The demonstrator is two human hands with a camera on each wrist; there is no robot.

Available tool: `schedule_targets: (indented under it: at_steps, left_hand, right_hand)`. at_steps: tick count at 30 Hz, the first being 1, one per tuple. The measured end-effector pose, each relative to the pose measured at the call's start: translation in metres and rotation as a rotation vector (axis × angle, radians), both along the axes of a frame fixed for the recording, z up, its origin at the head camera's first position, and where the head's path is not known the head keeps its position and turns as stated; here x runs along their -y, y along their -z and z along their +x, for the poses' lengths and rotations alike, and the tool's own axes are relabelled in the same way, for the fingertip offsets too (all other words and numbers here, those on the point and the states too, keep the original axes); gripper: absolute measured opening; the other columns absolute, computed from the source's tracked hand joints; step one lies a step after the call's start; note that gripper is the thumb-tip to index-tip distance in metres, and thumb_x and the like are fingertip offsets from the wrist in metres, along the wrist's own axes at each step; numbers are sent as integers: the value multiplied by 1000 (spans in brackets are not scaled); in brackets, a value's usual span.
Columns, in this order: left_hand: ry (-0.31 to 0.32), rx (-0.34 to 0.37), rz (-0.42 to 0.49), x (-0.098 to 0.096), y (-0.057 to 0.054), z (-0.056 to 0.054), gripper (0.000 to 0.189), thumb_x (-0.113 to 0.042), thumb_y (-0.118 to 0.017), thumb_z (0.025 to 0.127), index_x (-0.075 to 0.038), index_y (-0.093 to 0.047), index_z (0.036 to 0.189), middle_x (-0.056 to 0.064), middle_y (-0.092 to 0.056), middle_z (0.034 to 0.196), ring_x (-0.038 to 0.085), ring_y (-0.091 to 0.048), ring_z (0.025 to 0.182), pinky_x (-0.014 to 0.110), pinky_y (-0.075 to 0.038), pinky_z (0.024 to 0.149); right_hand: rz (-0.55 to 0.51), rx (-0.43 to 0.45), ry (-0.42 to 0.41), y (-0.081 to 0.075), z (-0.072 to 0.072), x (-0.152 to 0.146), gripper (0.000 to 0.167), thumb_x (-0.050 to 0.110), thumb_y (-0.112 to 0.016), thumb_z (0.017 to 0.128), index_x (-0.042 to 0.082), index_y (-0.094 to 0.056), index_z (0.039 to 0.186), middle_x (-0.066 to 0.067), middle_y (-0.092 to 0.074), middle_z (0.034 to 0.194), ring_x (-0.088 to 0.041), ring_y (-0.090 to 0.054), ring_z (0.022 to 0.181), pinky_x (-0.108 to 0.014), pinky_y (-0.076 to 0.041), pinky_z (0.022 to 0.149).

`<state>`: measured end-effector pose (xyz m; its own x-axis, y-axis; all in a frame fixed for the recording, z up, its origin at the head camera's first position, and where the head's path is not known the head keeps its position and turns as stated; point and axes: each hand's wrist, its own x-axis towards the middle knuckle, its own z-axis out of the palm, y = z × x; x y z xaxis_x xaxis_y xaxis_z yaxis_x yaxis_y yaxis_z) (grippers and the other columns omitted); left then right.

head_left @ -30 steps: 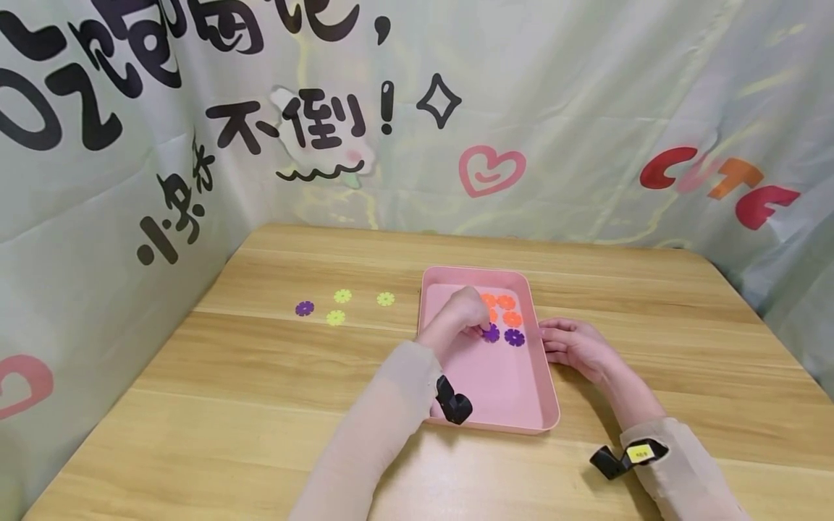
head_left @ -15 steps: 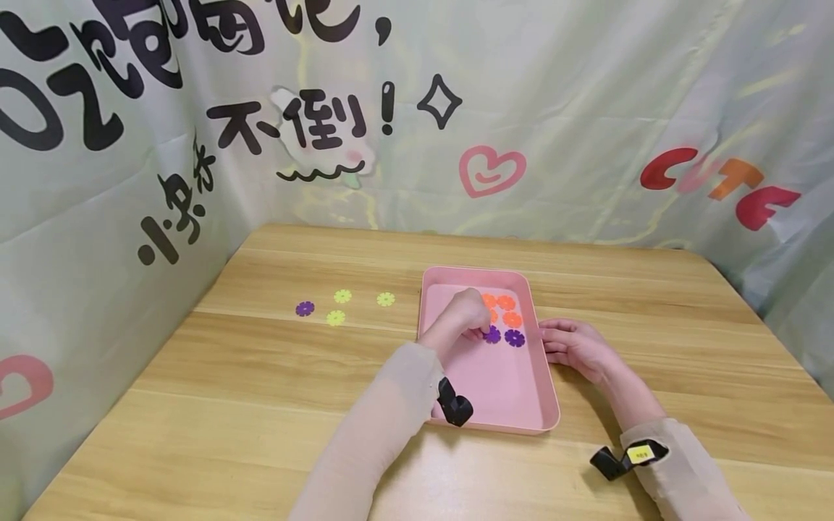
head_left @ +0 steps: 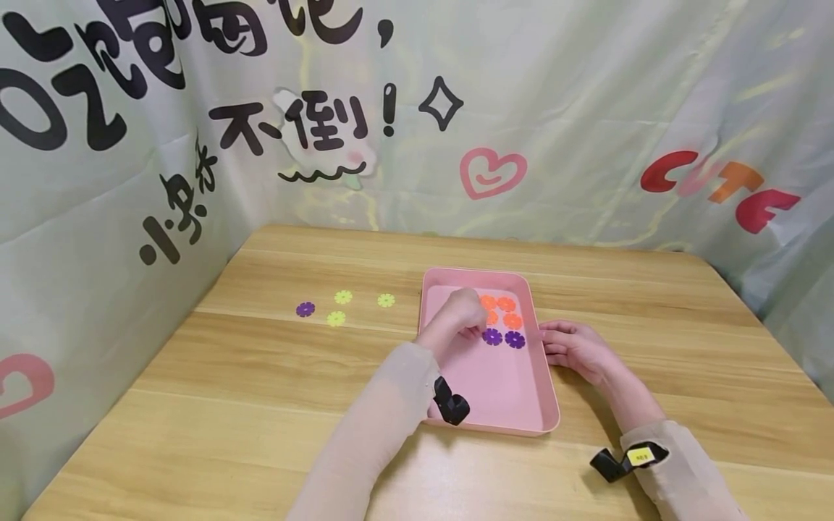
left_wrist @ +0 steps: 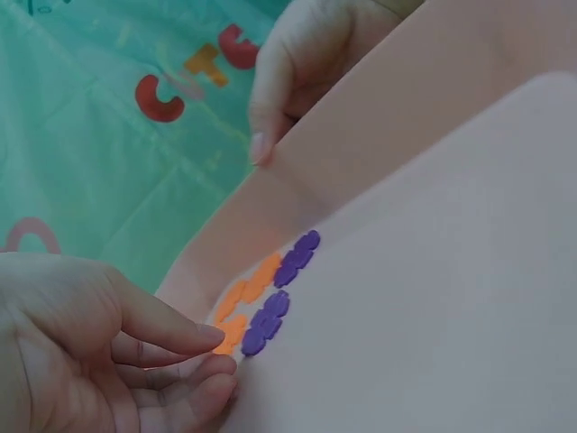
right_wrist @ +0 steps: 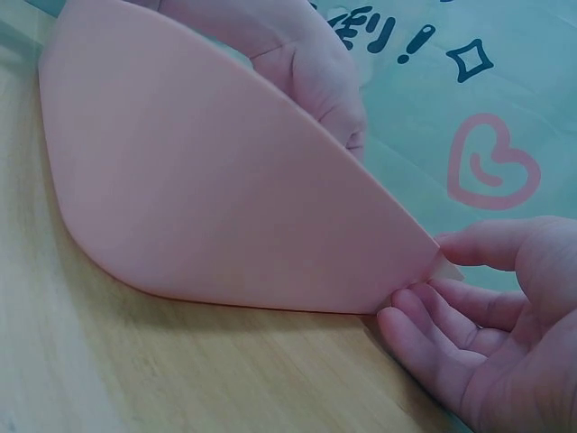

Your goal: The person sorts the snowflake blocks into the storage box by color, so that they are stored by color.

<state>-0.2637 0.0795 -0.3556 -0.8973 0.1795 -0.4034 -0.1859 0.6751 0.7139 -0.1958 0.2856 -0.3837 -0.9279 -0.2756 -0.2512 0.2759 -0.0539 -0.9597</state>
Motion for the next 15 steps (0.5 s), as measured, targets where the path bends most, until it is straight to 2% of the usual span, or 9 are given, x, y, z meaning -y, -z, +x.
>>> schedule_targets:
  at_steps: [7, 10, 15]
  left_hand:
    - [0, -14, 130, 11, -11, 3, 7, 12, -61, 76, 4, -61, 75, 14, -63, 64, 20, -60, 50, 25, -53, 48]
    - [36, -41, 198, 19, -15, 4, 7, 10, -61, 78, 6, -64, 83, 13, -64, 68, 19, -61, 54, 25, -54, 50]
    - [82, -48, 312, 40, -22, 4, 22, 5, -62, 82, 9, -63, 103, 17, -67, 81, 22, -65, 66, 32, -57, 63]
  right_hand:
    - [-13, 0, 3, 0, 0, 0, 15, 6, -51, 94, -2, -49, 106, -2, -66, 87, -12, -64, 78, -27, -54, 72]
    - [-11, -1, 6, -1, 0, 0, 15, 7, -51, 94, -2, -49, 106, -2, -66, 87, -12, -64, 79, -27, -54, 72]
    - [-5, -5, -4, -1, 0, 0, 16, 6, -50, 95, -3, -48, 107, -1, -66, 87, -12, -64, 79, -27, -54, 72]
